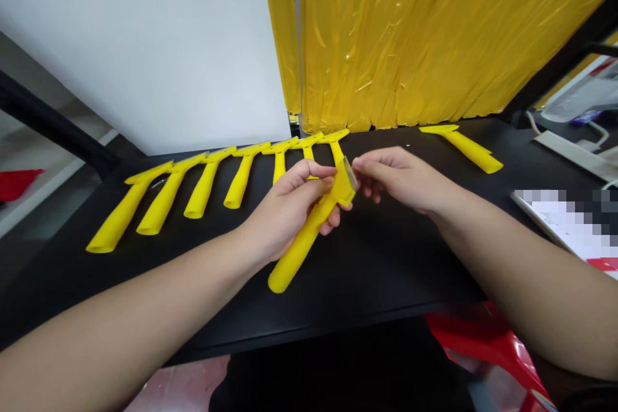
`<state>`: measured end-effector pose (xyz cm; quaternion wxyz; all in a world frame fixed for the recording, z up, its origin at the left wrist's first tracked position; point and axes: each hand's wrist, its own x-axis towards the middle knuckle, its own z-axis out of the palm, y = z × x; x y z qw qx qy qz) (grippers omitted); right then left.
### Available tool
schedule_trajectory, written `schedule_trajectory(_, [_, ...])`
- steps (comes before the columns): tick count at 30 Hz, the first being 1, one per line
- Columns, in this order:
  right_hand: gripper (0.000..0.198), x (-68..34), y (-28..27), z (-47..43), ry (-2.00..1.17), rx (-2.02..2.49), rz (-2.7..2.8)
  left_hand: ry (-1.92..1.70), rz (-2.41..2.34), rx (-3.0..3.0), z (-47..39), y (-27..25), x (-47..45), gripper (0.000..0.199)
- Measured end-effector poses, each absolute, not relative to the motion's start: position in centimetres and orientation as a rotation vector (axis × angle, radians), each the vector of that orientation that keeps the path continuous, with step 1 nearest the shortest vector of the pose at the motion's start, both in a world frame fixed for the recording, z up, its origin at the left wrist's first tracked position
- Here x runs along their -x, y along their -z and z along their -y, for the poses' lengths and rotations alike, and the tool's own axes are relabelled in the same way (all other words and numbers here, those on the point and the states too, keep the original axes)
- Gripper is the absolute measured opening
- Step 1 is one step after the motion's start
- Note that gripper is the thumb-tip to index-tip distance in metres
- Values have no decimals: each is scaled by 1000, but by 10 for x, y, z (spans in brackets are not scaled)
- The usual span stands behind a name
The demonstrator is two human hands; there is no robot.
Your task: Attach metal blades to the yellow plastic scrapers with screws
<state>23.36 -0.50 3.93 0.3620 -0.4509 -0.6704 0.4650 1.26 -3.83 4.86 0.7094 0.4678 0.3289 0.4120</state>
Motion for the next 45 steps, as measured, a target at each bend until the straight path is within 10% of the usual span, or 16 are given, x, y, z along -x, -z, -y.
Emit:
schedule_trajectory(6, [18,-280,-28,-26,-146,1723,2196,-948,-753,-787,17,-46,-7,8])
schedule_trajectory(45, [9,-255,-35,-6,-299,994,2206,-1101,-732,-688,10,-39,-8,27])
